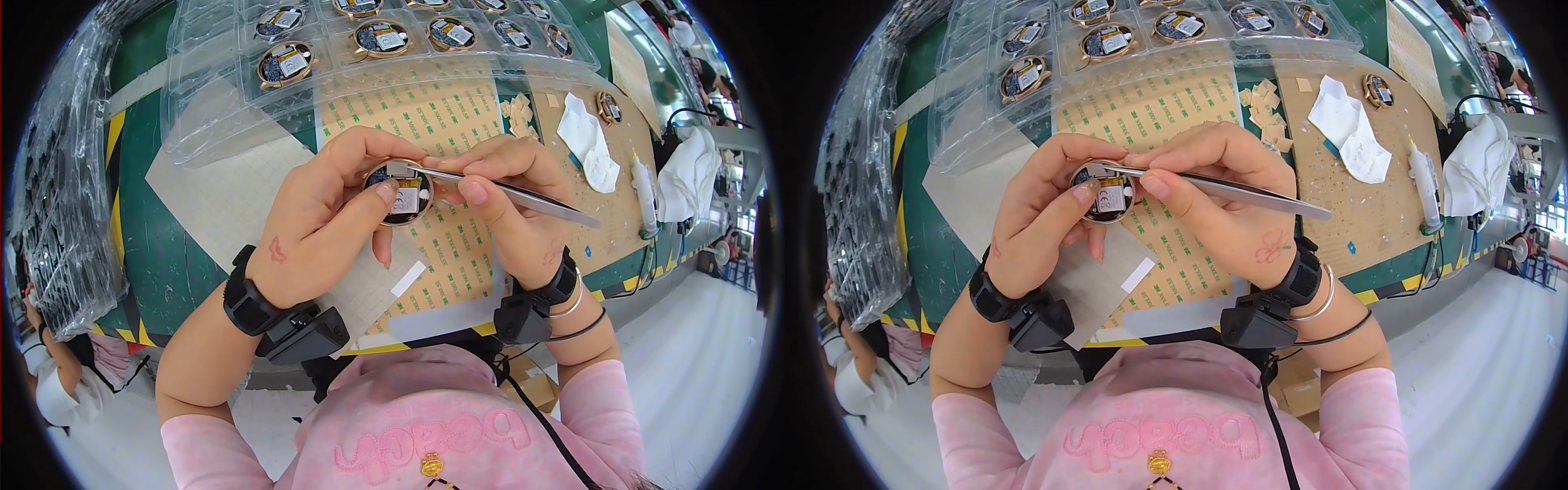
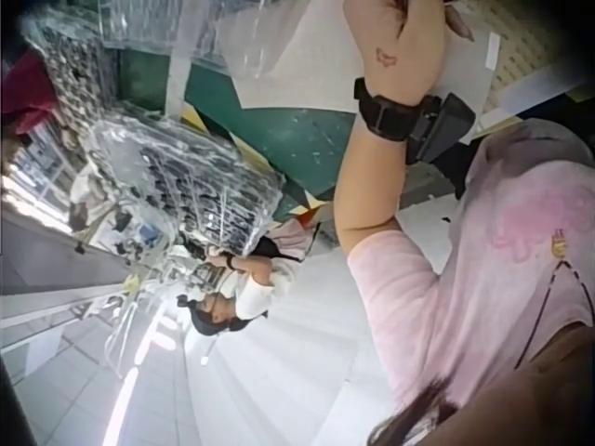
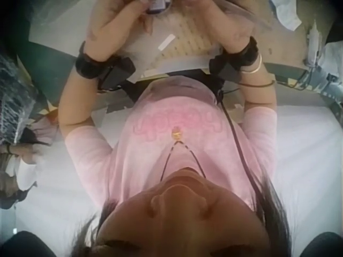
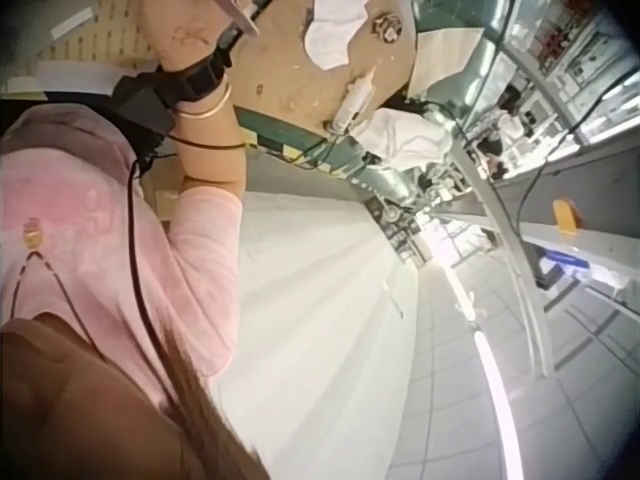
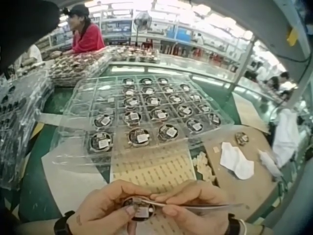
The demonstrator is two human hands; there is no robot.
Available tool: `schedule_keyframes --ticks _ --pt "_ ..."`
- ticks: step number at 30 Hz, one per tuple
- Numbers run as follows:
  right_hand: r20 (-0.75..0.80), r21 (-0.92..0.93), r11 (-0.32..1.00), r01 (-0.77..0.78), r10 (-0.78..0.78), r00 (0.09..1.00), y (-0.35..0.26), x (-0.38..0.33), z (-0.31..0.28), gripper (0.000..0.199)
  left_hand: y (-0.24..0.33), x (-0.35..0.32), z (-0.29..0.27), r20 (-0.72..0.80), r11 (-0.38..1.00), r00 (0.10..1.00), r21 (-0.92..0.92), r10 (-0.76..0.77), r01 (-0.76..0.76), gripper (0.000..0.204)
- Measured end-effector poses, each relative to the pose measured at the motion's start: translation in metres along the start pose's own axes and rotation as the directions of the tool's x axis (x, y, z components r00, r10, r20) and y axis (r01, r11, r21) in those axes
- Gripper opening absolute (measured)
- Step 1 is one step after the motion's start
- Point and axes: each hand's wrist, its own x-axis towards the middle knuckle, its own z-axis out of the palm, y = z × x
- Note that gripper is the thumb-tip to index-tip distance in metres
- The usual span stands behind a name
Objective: The person uses tweezers to peel a small adhesive strip from a sheet and applies it to the internal battery of a watch. After pressing the strip down, the person returns the watch to the tray and repeats the process with another watch.
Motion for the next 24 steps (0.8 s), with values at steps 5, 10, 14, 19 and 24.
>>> schedule_keyframes --ticks 5,10,14,19,24 --pt "0.022 -0.027 1.0 0.013 -0.013 1.0 0.0005 0.0008 -0.0016 0.013 0.0015 -0.0002 -0.0003 -0.004 1.0 1.0 0.026 -0.013 0.013 0.027" --pt "0.018 -0.01 1.0 0.012 -0.011 1.0 -0.0001 0.0002 -0.0005 0.013 0.0011 -0.0002 0.0002 -0.011 1.0 1.0 0.024 -0.01 0.01 0.027" --pt "0.012 -0.003 1.0 0.003 -0.003 1.0 -0.0011 -0.0002 -0.0002 0.014 -0.0002 -0.0005 -0.0002 -0.006 1.0 1.0 0.02 0.002 -0.002 0.027" --pt "0.021 -0.015 1.0 0.005 -0.005 1.0 -0.0018 -0.0001 -0.0011 0.014 -0.0003 -0.0012 -0.0008 0.007 1.0 1.0 0.015 0.015 -0.015 0.028" --pt "0.024 -0.017 1.0 0.024 -0.024 0.999 -0.0002 -0.0001 -0.001 0.014 -0.0021 -0.0005 0.0005 0.002 0.999 0.999 0.001 0.047 -0.047 0.028"
